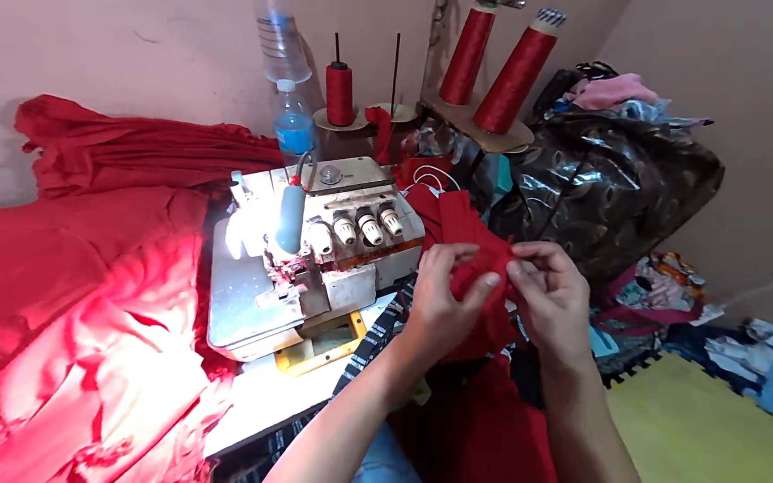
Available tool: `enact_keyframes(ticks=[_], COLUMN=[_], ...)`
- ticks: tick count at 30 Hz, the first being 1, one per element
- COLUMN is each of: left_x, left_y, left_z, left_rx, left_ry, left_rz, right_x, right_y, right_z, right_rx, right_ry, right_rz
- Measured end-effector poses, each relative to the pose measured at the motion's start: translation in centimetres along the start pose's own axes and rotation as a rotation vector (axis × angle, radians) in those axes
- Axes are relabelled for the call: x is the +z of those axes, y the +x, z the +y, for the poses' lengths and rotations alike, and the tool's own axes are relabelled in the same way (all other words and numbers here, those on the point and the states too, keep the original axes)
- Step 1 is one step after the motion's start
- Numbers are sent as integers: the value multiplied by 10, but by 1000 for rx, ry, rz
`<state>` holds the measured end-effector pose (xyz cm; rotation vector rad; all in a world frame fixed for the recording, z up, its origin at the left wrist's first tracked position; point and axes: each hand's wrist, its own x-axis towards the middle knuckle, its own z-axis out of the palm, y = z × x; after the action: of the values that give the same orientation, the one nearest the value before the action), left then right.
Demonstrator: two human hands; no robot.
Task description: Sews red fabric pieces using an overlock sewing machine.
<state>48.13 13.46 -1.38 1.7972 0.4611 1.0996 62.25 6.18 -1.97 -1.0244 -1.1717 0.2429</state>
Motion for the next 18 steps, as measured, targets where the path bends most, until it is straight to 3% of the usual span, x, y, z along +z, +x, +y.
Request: enact_keyframes(ticks=[2,5,9,11,13,16,18], left_x=[-7,-22,-50,-67,-86,-120,-140], left_y=[-7,-27,-64,-86,-110,-141,-158], left_z=[12,35,66,75,89,95,86], left_rx=[41,320,461,483,484,427,383], left_ry=[-23,-26,253,352,238,-131,-86], left_rz=[-41,5,144,175,135,-13,80], right_x=[5,18,52,73,87,109,129], right_y=[-10,-26,-63,-77,-85,-86,-84], right_z=[-13,-36,-64,-70,-72,-78,-88], right_rx=[-60,-128,197,226,103,-250,-356], right_ry=[18,62,411,475,511,513,503], right_rz=[-21,-45,-151,-173,-250,-423,-504])
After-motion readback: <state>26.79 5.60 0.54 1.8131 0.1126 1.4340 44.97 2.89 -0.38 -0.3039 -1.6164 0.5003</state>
